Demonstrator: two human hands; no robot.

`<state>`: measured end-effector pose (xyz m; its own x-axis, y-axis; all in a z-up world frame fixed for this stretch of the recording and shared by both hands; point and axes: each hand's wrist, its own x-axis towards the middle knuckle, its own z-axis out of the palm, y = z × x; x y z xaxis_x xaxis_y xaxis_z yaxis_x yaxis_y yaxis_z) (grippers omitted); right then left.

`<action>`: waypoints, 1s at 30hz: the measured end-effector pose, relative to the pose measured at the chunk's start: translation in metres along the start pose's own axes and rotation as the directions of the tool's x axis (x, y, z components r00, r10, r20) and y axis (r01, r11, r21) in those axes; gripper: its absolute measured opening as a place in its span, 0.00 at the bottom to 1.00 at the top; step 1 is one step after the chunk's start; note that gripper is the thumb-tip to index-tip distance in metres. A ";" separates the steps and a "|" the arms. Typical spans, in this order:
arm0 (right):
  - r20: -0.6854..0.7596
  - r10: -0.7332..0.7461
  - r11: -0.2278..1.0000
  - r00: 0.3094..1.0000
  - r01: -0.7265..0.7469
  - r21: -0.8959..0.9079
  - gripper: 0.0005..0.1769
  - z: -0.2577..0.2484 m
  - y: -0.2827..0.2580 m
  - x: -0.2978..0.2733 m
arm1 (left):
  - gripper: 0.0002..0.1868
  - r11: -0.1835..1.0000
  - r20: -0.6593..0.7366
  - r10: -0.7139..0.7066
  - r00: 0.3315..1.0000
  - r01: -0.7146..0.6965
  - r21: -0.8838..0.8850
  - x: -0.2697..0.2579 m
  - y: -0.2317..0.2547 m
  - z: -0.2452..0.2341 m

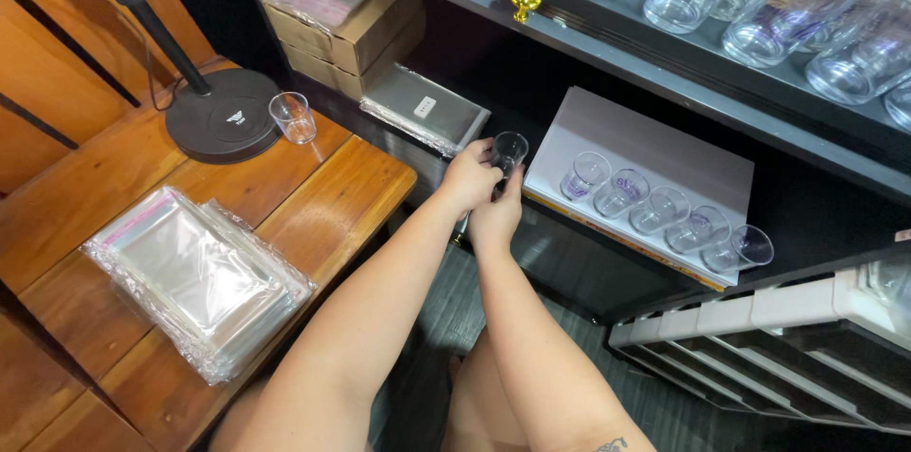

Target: The person sits on the floor and unpacks clear plastic bags containing small glass cups. They remove the cups from the packaging and place them onto a nearby shelf, arranging them in rows.

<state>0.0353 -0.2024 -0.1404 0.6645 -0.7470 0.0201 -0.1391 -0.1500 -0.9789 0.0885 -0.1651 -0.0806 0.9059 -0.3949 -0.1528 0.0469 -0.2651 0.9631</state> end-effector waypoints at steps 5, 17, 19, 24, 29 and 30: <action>-0.028 -0.057 0.998 0.998 0.058 0.040 0.37 0.000 0.013 0.003 | 0.35 0.999 -0.047 -0.044 0.998 0.044 -0.009 0.027 -0.040 0.014; 0.002 -0.090 0.978 0.996 0.088 0.187 0.34 0.003 0.021 0.019 | 0.28 0.996 -0.018 -0.052 0.998 0.053 0.073 0.049 -0.040 0.023; 0.004 -0.086 0.978 0.996 0.083 0.189 0.35 0.004 0.021 0.021 | 0.28 0.994 -0.009 -0.059 0.998 0.059 0.089 0.043 -0.034 0.023; 0.031 -0.088 0.996 0.996 0.087 0.032 0.37 0.003 0.035 0.030 | 0.28 0.996 0.043 0.004 0.999 -0.008 0.085 0.020 -0.014 0.018; 0.078 -0.104 0.988 0.992 0.112 -0.103 0.39 0.008 0.042 0.031 | 0.27 0.989 0.019 0.030 0.999 -0.033 0.147 0.013 -0.022 0.006; 0.095 -0.108 0.982 0.990 0.121 -0.147 0.40 0.011 0.042 0.029 | 0.26 0.980 0.004 0.042 0.999 -0.042 0.196 0.014 -0.027 0.002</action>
<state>0.0566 -0.2235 -0.1828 0.7422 -0.6618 0.1059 -0.1643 -0.3327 -0.9286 0.0992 -0.1653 -0.1092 0.9053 -0.4093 -0.1134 -0.0743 -0.4155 0.9066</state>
